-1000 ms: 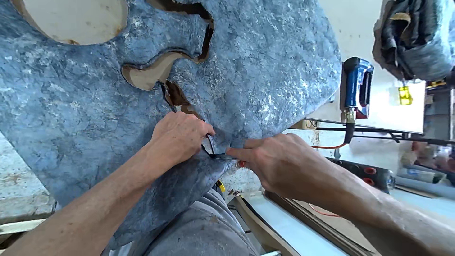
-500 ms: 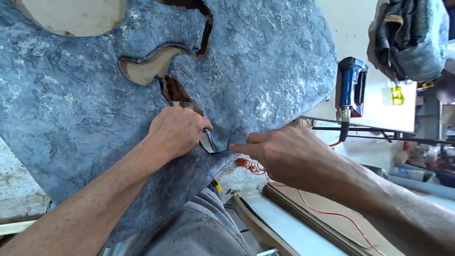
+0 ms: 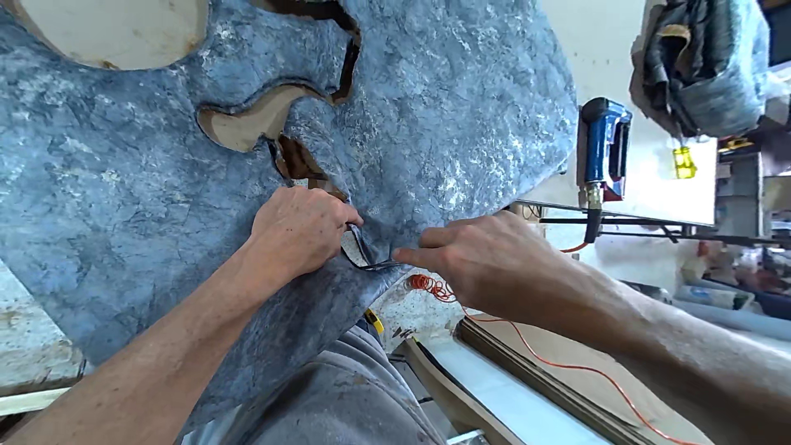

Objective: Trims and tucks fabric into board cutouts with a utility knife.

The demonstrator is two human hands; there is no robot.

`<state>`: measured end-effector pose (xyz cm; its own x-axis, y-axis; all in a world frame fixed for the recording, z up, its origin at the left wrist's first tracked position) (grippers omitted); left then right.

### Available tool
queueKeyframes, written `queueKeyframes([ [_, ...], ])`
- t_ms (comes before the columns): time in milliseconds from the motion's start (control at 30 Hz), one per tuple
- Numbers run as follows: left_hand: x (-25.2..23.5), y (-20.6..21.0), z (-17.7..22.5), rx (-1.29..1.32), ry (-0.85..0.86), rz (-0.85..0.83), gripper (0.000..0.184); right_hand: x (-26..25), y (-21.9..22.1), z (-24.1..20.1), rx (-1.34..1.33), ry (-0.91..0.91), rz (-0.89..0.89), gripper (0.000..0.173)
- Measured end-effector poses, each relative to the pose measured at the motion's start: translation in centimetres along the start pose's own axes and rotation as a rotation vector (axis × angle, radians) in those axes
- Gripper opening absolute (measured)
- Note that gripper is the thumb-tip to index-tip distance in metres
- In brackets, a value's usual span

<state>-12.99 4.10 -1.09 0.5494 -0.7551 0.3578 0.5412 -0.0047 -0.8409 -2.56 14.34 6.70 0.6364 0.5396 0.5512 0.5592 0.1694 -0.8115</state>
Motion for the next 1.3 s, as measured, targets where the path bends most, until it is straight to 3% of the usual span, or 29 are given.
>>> queueKeyframes([
  [567,-0.2,0.0,0.0,0.03,0.002,0.015,0.029,1.0,-0.1,0.6,0.016,0.005,-0.013,0.055],
  [700,-0.2,0.1,0.0,0.045,0.019,0.041,0.029,0.5,-0.1,-0.1,0.031,-0.011,0.006,0.044],
  [800,-0.3,0.0,-0.2,0.05,0.014,0.052,0.028,0.9,-0.3,0.4,0.054,-0.019,0.011,0.049],
  [933,-0.3,-0.2,-0.1,0.046,0.013,0.038,0.03,-0.1,-0.7,-0.4,0.094,-0.039,-0.002,0.038],
  [1033,-0.4,-0.2,-0.3,0.035,0.003,0.039,0.031,0.9,-2.1,-0.1,0.095,-0.043,-0.008,0.044],
  [1100,-0.4,-0.3,-0.2,0.021,0.029,0.034,0.03,3.6,-4.8,0.7,0.056,-0.014,0.088,0.048],
  [1167,0.2,-0.8,0.3,0.046,0.142,0.117,0.029,7.4,-7.5,2.1,0.026,0.076,0.295,0.04],
  [1233,2.9,-2.3,0.0,0.161,0.275,0.332,0.03,11.3,-7.8,4.0,-0.128,0.295,0.5,0.041],
  [1300,8.1,-4.8,-3.1,0.264,0.169,0.61,0.034,14.8,-4.7,6.0,-0.358,0.576,0.739,0.033],
])
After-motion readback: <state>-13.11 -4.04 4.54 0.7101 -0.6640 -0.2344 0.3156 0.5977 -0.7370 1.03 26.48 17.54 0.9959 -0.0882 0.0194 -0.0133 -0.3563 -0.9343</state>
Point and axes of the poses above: each hand's wrist, its own x-axis away from the middle knuckle, its own y-axis out of the palm, z = x × y, the point moved 8 cm from there along -x, towards the middle knuckle, and after that the axes turned 15 degrees about -y, right-handed, at the moved point
